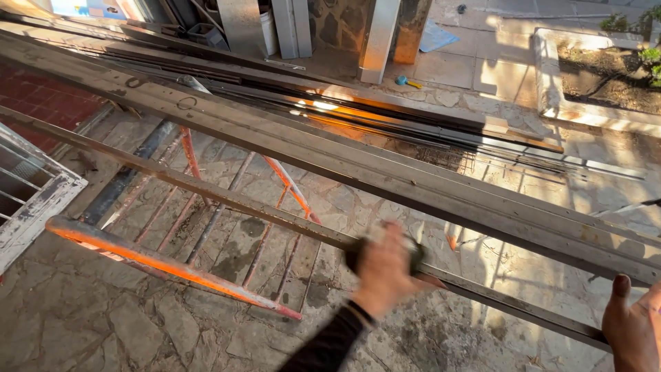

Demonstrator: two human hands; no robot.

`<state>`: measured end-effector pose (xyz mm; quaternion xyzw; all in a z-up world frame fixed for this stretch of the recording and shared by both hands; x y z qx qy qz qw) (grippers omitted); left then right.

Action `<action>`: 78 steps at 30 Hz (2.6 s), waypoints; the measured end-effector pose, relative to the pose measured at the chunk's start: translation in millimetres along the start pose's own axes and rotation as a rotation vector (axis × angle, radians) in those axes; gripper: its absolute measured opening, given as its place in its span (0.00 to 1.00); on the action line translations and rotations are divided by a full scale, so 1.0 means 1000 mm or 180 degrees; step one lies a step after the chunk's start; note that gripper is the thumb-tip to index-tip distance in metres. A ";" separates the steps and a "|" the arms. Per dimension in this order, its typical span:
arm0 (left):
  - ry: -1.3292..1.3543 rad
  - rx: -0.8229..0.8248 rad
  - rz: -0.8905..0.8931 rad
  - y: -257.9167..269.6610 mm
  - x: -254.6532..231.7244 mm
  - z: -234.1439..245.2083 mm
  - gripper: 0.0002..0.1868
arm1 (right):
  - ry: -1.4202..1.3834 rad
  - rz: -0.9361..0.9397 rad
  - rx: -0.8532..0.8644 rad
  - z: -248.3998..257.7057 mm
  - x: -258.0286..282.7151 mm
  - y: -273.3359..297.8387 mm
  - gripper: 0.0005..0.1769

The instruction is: Sanding and cleaning a long metal beam using a sanding block and a liquid solution.

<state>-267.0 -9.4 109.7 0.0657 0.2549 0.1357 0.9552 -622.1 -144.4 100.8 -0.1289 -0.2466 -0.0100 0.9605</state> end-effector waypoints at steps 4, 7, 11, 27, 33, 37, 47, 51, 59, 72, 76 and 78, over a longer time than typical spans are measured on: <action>-0.0856 -0.1454 0.1223 -0.054 0.194 0.019 0.73 | 0.0727 -0.0217 0.0052 -0.015 -0.041 -0.011 0.52; 0.1257 -0.1439 0.1622 0.005 0.050 0.075 0.51 | 0.0885 -0.0114 -0.0063 -0.027 -0.057 -0.016 0.55; -0.1692 -0.0201 -0.0570 -0.009 -0.056 -0.051 0.59 | 0.0678 -0.0096 0.0012 -0.016 -0.042 -0.013 0.55; -0.0363 -0.2088 -0.0976 0.005 0.061 -0.032 0.28 | 0.0024 0.0103 -0.0060 -0.013 -0.038 -0.006 0.62; -0.0202 -0.0631 -0.1664 0.018 -0.092 -0.127 0.54 | 0.0010 0.0063 0.0013 -0.010 -0.032 -0.003 0.63; 0.0314 -0.0697 -0.1180 0.027 -0.051 -0.077 0.59 | 0.0017 0.0057 0.0007 -0.008 -0.034 -0.003 0.60; -0.0933 -0.2209 -0.1404 0.020 -0.126 -0.135 0.70 | 0.0037 0.0274 -0.0134 -0.018 -0.045 -0.006 0.60; -0.0831 -0.1268 -0.0511 0.009 -0.042 -0.106 0.71 | 0.0017 0.0202 -0.0109 -0.016 -0.041 -0.007 0.58; -0.0953 -0.2533 -0.1401 0.032 -0.151 -0.147 0.81 | 0.0126 0.0255 -0.0207 -0.018 -0.045 -0.008 0.54; -0.0250 -0.0261 -0.0647 0.019 -0.118 -0.116 0.71 | -0.0009 0.0333 -0.0034 -0.021 -0.043 -0.007 0.56; -0.1249 -0.1710 0.0323 -0.014 -0.014 -0.115 0.74 | 0.0006 0.0445 0.0042 -0.024 -0.043 -0.007 0.57; -0.0871 -0.1219 -0.0093 0.004 -0.098 -0.130 0.70 | 0.0028 0.0438 0.0075 -0.021 -0.041 -0.007 0.57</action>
Point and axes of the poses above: each hand's wrist, its own y-axis away from the middle knuckle, its own z-axis out of the back of the hand, x = y × z, the point moved 4 cm from there along -y, towards the middle knuckle, and after that the axes turned 8 degrees about z, right-handed, at the moved point
